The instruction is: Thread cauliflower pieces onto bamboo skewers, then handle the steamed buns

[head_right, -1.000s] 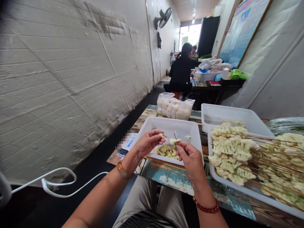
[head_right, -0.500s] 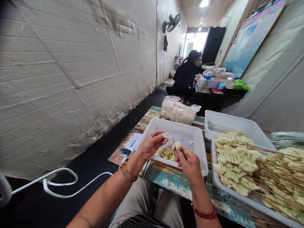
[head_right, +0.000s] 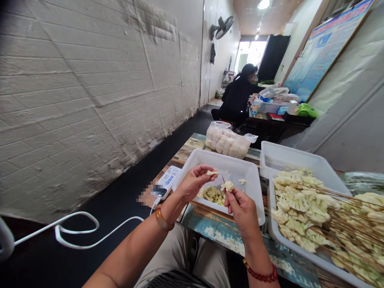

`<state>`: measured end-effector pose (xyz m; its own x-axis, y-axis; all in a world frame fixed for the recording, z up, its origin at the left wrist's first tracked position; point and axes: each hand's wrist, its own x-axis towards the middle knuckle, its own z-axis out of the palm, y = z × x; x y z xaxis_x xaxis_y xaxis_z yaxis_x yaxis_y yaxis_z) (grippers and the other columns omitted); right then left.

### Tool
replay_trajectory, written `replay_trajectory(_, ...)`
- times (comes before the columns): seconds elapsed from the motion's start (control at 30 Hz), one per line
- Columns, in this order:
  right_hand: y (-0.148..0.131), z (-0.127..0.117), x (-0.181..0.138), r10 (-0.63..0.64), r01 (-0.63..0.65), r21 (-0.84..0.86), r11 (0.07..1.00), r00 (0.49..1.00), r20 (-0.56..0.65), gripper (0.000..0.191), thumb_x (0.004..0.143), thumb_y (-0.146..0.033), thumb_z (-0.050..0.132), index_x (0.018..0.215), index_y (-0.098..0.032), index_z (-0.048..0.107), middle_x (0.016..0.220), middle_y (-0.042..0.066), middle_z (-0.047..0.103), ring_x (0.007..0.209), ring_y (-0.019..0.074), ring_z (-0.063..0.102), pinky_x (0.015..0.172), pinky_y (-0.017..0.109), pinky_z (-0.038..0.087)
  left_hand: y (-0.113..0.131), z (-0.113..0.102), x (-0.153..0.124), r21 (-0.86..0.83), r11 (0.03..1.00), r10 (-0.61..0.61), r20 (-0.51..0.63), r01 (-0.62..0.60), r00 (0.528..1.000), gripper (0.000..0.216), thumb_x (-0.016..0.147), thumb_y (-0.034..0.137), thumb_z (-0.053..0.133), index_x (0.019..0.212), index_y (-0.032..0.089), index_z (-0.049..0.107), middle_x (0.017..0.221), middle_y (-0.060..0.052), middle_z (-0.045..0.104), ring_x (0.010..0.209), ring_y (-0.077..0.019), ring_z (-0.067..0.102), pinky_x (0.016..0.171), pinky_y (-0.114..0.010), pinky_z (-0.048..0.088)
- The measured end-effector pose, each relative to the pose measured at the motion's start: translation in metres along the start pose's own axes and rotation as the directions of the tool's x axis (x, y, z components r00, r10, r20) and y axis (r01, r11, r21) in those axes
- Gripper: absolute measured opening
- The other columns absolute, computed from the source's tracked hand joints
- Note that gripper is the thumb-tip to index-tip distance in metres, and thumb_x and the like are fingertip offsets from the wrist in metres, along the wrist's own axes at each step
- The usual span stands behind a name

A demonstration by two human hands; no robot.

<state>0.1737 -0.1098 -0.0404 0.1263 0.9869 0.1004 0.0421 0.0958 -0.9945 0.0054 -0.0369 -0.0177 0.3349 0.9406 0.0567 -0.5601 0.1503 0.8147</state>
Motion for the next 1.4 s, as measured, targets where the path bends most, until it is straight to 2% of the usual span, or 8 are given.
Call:
replay_trajectory(0.13, 0.000, 0.000, 0.000, -0.003, 0.005, 0.062, 0.998, 0.999, -0.043, 0.026, 0.082, -0.044, 0.066, 0.078, -0.018, 0.064, 0.060, -0.003, 0.055, 0.047, 0.0062, 0.043, 0.044, 0.019, 0.033, 0.000, -0.009, 0.015, 0.412, 0.896, 0.192, -0.025, -0.164, 0.981, 0.038, 0.068, 0.017, 0.074, 0.104, 0.014, 0.062, 0.102, -0.010, 0.069, 0.086, -0.0190, 0.066, 0.082, -0.035, 0.050)
replay_trajectory(0.27, 0.001, -0.001, 0.001, -0.009, 0.026, 0.161, 0.987, 0.994, -0.105, 0.023, 0.082, -0.041, 0.067, 0.086, -0.019, 0.067, 0.061, -0.004, 0.054, 0.047, 0.0060, 0.042, 0.044, 0.018, 0.033, 0.011, -0.023, 0.028, 0.923, 0.342, 0.363, 0.043, -0.176, 0.931, 0.040, 0.071, 0.013, 0.068, 0.110, 0.013, 0.063, 0.115, -0.014, 0.062, 0.094, -0.0209, 0.061, 0.088, -0.036, 0.047)
replay_trajectory(0.37, 0.000, -0.002, 0.001, -0.003, 0.026, 0.212, 0.977, 0.994, -0.110, 0.021, 0.082, -0.039, 0.069, 0.084, -0.018, 0.068, 0.061, -0.003, 0.054, 0.048, 0.0055, 0.042, 0.044, 0.018, 0.033, 0.015, -0.030, 0.029, 0.984, 0.050, 0.054, 0.166, -0.169, 0.985, 0.022, 0.078, 0.020, 0.061, 0.098, 0.014, 0.069, 0.097, -0.010, 0.068, 0.083, -0.0195, 0.062, 0.079, -0.032, 0.048)
replay_trajectory(0.63, -0.005, -0.006, 0.001, 0.010, 0.021, 0.285, 0.958, 0.994, -0.106, 0.019, 0.081, -0.037, 0.070, 0.084, -0.018, 0.069, 0.061, -0.003, 0.055, 0.047, 0.0048, 0.043, 0.043, 0.017, 0.032, -0.005, -0.029, 0.037, 0.895, -0.301, -0.481, 0.156, -0.330, 0.862, 0.032, 0.062, 0.022, 0.069, 0.094, 0.020, 0.074, 0.088, -0.009, 0.073, 0.078, -0.0225, 0.064, 0.066, -0.027, 0.045)
replay_trajectory(0.9, -0.002, -0.009, 0.003, 0.013, 0.017, 0.284, 0.959, 0.995, -0.103, 0.024, 0.080, -0.041, 0.069, 0.074, -0.018, 0.063, 0.061, -0.003, 0.057, 0.046, 0.0048, 0.043, 0.043, 0.018, 0.032, 0.000, -0.025, 0.040, 0.958, -0.124, -0.349, 0.203, -0.259, 0.915, 0.027, 0.069, 0.009, 0.056, 0.088, 0.015, 0.073, 0.080, -0.008, 0.071, 0.073, -0.0183, 0.063, 0.068, -0.027, 0.046)
replay_trajectory(1.0, -0.002, -0.010, 0.003, 0.016, 0.010, 0.253, 0.967, 0.995, -0.099, 0.028, 0.079, -0.045, 0.068, 0.074, -0.018, 0.061, 0.060, -0.003, 0.056, 0.046, 0.0062, 0.042, 0.042, 0.020, 0.032, 0.007, -0.021, 0.035, 0.951, 0.278, -0.288, 0.218, -0.137, 0.932, 0.030, 0.074, 0.014, 0.057, 0.101, 0.013, 0.069, 0.077, -0.005, 0.069, 0.068, -0.0142, 0.062, 0.066, -0.025, 0.047)
replay_trajectory(1.13, -0.004, -0.010, 0.003, 0.024, -0.008, 0.219, 0.976, 0.997, -0.070, 0.032, 0.078, -0.050, 0.068, 0.078, -0.019, 0.063, 0.058, -0.004, 0.055, 0.046, 0.0080, 0.043, 0.043, 0.022, 0.032, 0.013, -0.013, 0.022, 0.484, 0.867, -0.255, 0.218, 0.123, 0.942, 0.028, 0.073, 0.026, 0.072, 0.097, 0.011, 0.068, 0.082, -0.007, 0.069, 0.072, -0.0135, 0.064, 0.073, -0.027, 0.049)
replay_trajectory(1.4, -0.005, -0.009, 0.001, -0.005, -0.002, 0.116, 0.993, 0.998, 0.060, 0.031, 0.085, -0.049, 0.062, 0.079, -0.018, 0.064, 0.060, -0.003, 0.055, 0.048, 0.0079, 0.046, 0.047, 0.021, 0.035, 0.013, -0.004, 0.007, 0.103, 0.962, -0.269, 0.166, 0.255, 0.949, 0.033, 0.068, 0.026, 0.080, 0.095, 0.010, 0.070, 0.092, -0.011, 0.071, 0.073, -0.0115, 0.064, 0.069, -0.022, 0.047)
